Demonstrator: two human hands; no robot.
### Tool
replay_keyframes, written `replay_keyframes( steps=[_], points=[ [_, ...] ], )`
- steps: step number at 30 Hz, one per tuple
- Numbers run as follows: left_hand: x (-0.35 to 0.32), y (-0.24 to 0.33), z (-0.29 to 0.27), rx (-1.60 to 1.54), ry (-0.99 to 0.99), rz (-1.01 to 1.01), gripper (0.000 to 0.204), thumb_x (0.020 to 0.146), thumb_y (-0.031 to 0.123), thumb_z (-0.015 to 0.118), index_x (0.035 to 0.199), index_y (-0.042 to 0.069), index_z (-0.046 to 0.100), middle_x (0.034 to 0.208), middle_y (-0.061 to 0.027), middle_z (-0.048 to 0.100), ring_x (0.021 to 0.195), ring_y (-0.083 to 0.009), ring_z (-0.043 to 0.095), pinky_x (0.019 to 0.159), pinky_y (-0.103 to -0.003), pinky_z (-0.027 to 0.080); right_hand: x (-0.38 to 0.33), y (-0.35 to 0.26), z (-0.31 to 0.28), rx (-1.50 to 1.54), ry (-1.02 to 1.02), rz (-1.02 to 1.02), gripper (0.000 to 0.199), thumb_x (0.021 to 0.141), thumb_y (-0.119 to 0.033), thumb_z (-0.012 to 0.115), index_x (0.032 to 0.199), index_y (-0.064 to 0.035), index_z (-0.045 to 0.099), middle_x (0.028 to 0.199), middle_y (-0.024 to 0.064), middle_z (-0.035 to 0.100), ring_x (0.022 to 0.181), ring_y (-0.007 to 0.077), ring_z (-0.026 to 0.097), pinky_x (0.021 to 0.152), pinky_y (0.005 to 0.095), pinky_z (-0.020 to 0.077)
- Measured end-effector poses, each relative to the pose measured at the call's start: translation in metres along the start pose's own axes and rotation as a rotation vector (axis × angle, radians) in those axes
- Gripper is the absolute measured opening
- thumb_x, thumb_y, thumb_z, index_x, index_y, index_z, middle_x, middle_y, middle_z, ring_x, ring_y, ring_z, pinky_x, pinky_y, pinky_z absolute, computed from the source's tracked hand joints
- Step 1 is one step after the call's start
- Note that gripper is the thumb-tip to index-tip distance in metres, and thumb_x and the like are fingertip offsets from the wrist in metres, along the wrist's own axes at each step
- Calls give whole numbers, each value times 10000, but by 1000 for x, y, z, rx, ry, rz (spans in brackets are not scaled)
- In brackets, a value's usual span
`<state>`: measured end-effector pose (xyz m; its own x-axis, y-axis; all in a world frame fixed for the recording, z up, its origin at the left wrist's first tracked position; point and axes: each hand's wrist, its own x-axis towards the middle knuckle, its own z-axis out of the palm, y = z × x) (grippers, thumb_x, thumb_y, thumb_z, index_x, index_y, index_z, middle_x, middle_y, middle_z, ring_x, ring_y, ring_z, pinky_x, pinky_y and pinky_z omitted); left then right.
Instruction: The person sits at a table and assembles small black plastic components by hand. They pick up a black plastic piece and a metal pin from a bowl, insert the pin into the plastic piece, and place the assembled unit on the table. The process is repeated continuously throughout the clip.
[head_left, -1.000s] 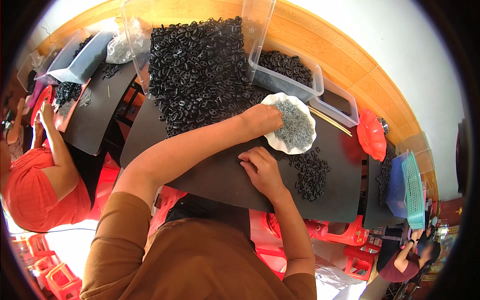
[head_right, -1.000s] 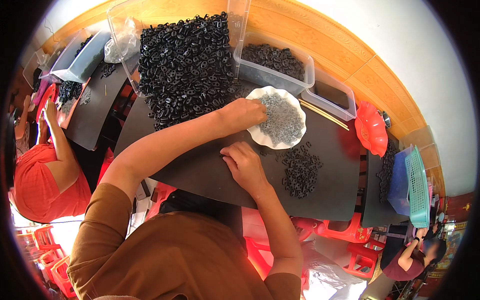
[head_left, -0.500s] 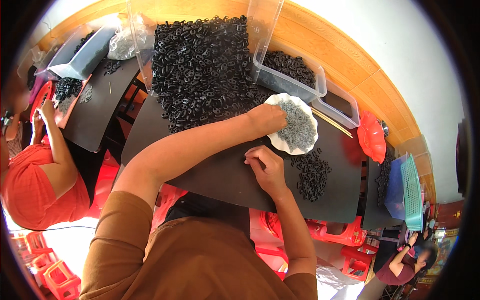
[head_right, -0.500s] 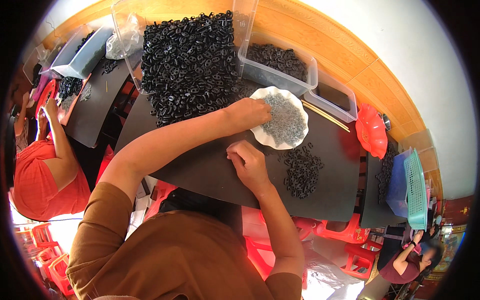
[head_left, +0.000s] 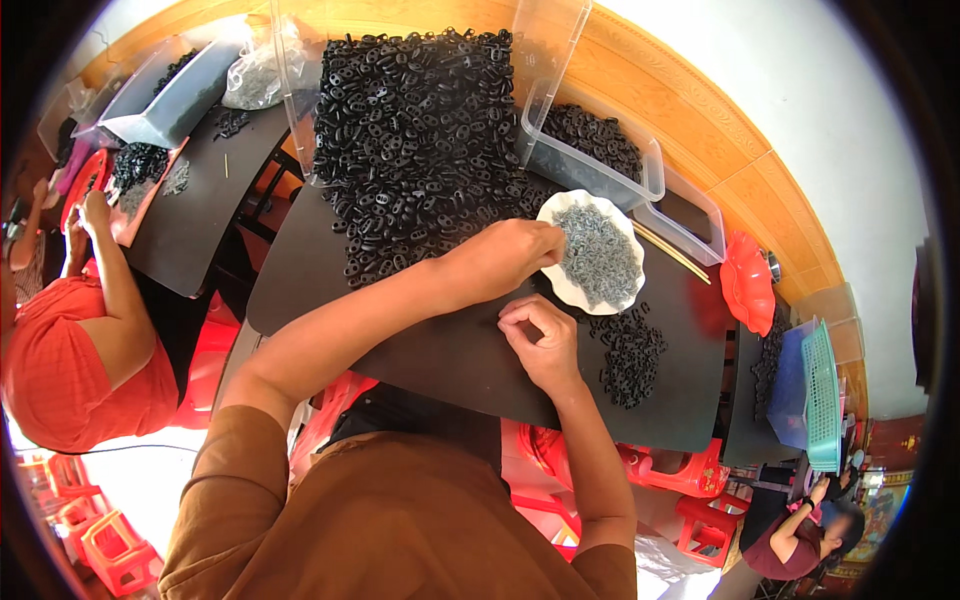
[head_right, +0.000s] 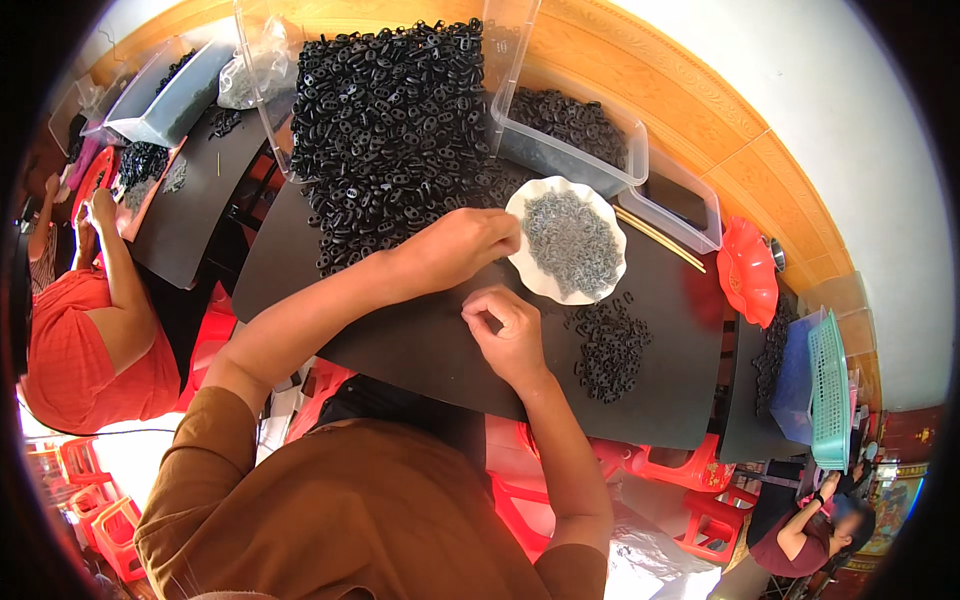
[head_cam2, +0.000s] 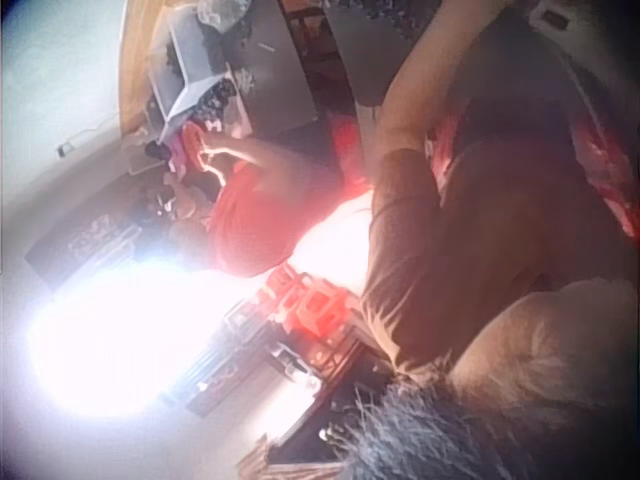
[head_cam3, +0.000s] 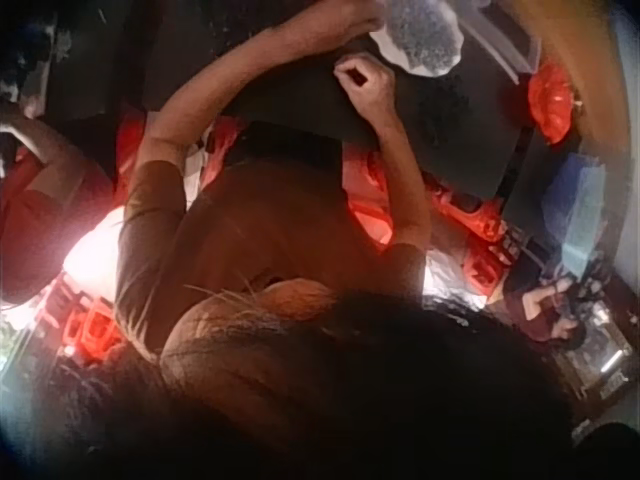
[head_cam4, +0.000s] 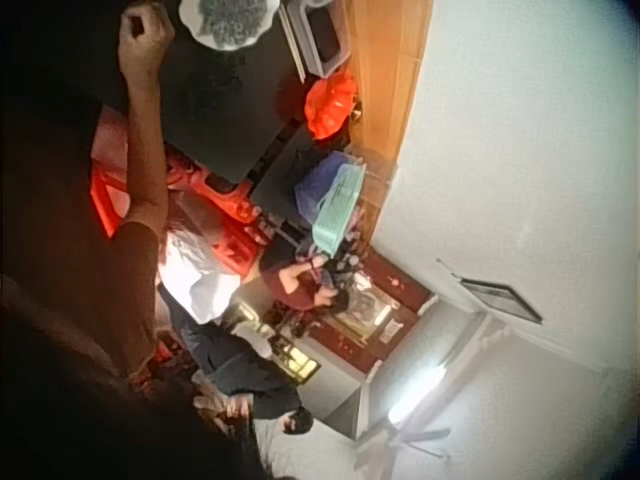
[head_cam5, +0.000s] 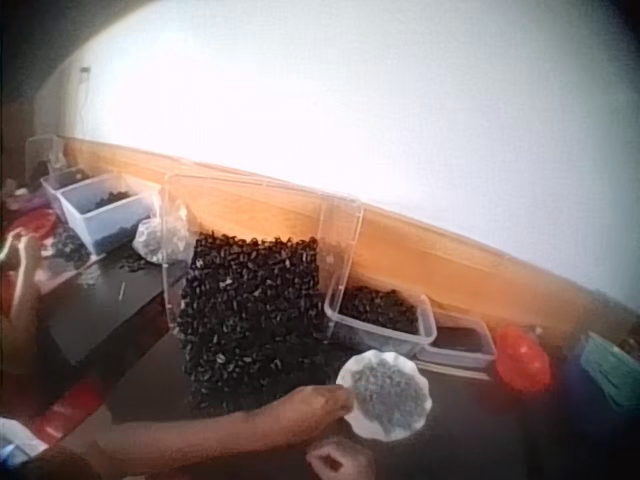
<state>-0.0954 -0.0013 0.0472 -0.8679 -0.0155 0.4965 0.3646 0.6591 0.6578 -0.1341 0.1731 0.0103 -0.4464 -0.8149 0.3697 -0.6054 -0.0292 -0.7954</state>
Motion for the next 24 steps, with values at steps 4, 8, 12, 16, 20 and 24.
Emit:
replay_keyframes(
  steps=[4, 8, 12, 16, 20, 24],
  points=[
    [-36, 4, -8, -126, 39, -62, 60, 857, 24, 641, 905, -11, 635, 860, -143, 651, 786, -311, 653, 693, -367, 515, 0, 5, 3, -89, -15, -77, 134, 741, 87, 697, 796, -1, 613, 836, 99, 658, 735, 217, 656, 662, 300, 517],
    [-59, -1, -8, -269, 45, -230, 94, 881, 12, 636, 967, -7, 668, 894, -99, 656, 788, -185, 651, 690, -300, 511, 4, -5, 5, -201, -36, -102, 145, 744, 94, 685, 831, -4, 623, 828, 104, 645, 754, 247, 650, 678, 316, 513],
    [-65, -2, -10, -345, 74, -326, 93, 891, 18, 640, 976, -3, 672, 909, -65, 659, 796, -112, 629, 693, -275, 510, 3, -5, 4, -170, -35, -89, 148, 760, 89, 671, 864, -9, 633, 836, 105, 640, 759, 253, 643, 676, 326, 514],
    [-71, -6, -7, -327, 54, -355, 92, 889, 20, 645, 974, 4, 674, 897, -50, 659, 788, -95, 619, 700, -256, 505, 2, -10, 1, -112, 30, -98, 135, 795, 73, 663, 898, -11, 639, 868, 101, 648, 751, 224, 638, 663, 315, 518],
    [-70, -1, -9, -445, 132, -402, 104, 908, 17, 633, 1003, 24, 672, 887, -14, 650, 776, -77, 606, 711, -227, 496, 17, -43, -26, 1, 349, -202, 126, 831, 23, 683, 948, -1, 645, 923, 118, 668, 792, 176, 642, 685, 278, 523],
    [-64, 29, -41, -618, 434, -288, 225, 927, -4, 614, 1149, 32, 611, 929, -31, 640, 811, -72, 604, 716, -236, 516, 31, -117, -101, -152, 704, -643, 319, 929, -238, 624, 1143, -10, 564, 1009, 194, 634, 901, 285, 633, 753, 380, 538]
  ],
)
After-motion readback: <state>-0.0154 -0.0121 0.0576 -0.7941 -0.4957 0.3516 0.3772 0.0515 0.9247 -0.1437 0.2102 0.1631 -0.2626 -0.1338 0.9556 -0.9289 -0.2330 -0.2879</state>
